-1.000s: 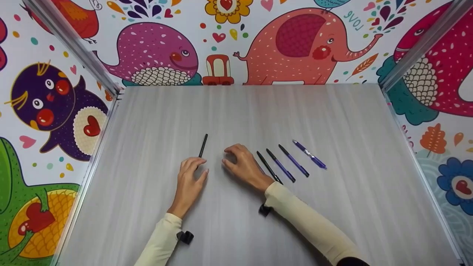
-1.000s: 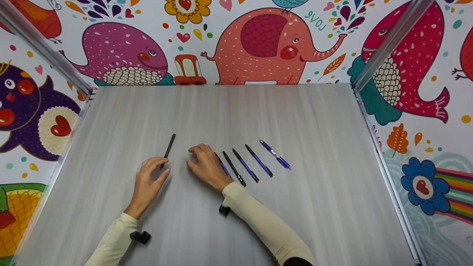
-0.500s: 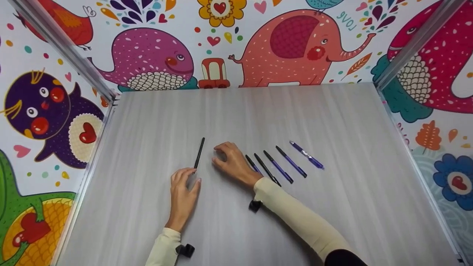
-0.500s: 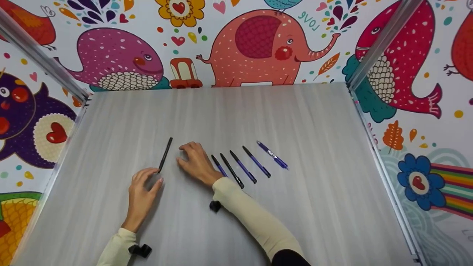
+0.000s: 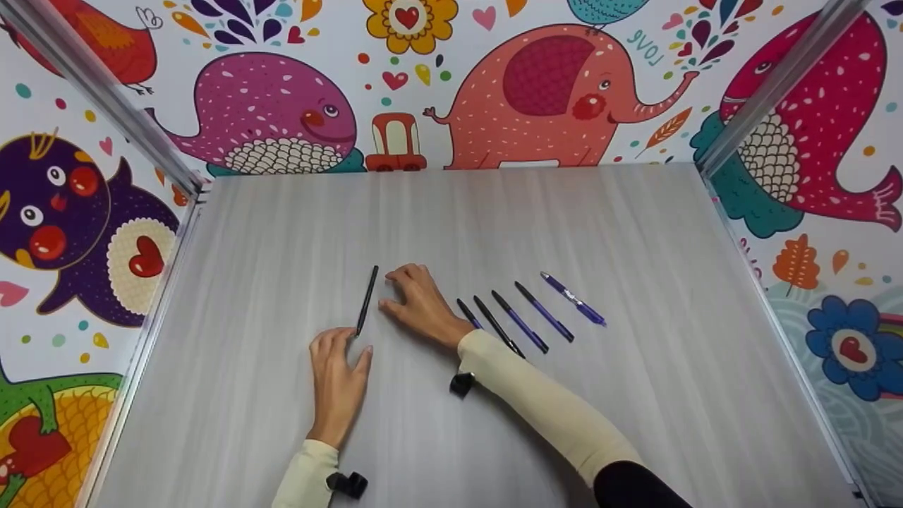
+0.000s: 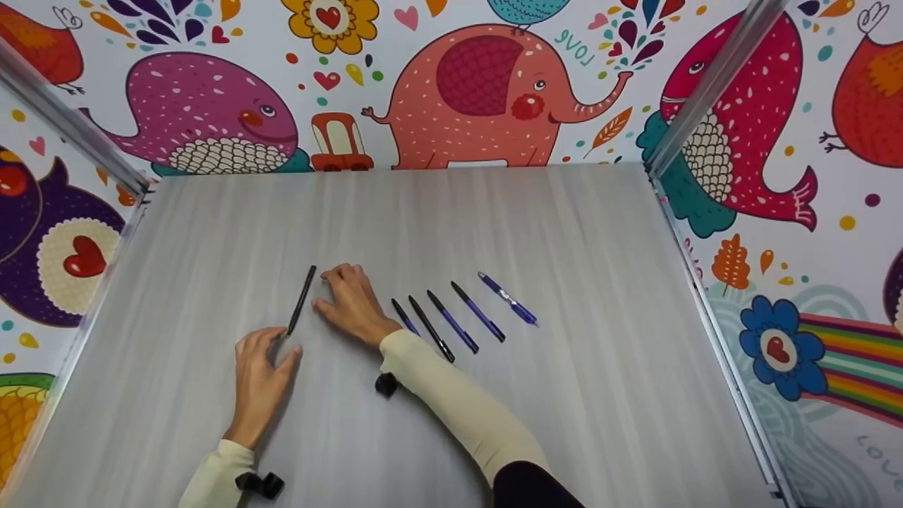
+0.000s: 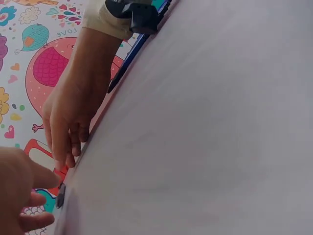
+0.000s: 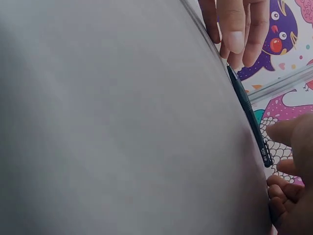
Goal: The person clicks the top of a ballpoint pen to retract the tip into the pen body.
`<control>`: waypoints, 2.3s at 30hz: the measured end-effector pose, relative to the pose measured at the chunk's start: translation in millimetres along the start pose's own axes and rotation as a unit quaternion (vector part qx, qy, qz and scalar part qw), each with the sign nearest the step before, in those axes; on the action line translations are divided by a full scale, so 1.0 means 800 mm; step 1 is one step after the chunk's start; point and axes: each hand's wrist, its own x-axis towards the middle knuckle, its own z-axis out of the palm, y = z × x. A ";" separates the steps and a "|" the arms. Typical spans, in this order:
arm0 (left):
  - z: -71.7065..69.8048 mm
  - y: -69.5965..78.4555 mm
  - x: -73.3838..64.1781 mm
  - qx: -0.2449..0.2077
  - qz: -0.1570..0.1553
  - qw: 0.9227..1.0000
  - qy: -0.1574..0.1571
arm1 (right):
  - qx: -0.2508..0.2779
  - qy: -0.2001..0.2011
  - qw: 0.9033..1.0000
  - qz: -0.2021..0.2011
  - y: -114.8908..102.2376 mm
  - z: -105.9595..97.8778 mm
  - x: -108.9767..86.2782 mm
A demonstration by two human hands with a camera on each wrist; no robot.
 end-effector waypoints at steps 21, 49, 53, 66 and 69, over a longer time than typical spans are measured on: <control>0.021 0.003 0.017 0.074 -0.011 0.997 0.030 | -0.022 0.007 1.000 0.007 0.001 0.016 0.032; 0.045 0.042 0.036 0.057 0.025 0.998 0.026 | 0.256 0.109 0.955 0.104 0.007 -0.053 0.006; 0.052 0.050 0.037 0.051 0.034 0.998 0.019 | 0.303 0.129 0.936 0.120 0.011 -0.065 -0.001; 0.075 0.079 0.043 0.030 0.075 0.997 -0.014 | 0.326 0.169 0.917 0.154 0.033 -0.101 -0.030; 0.082 0.086 0.044 0.028 0.085 0.996 -0.017 | 0.310 0.177 0.920 0.160 0.038 -0.110 -0.038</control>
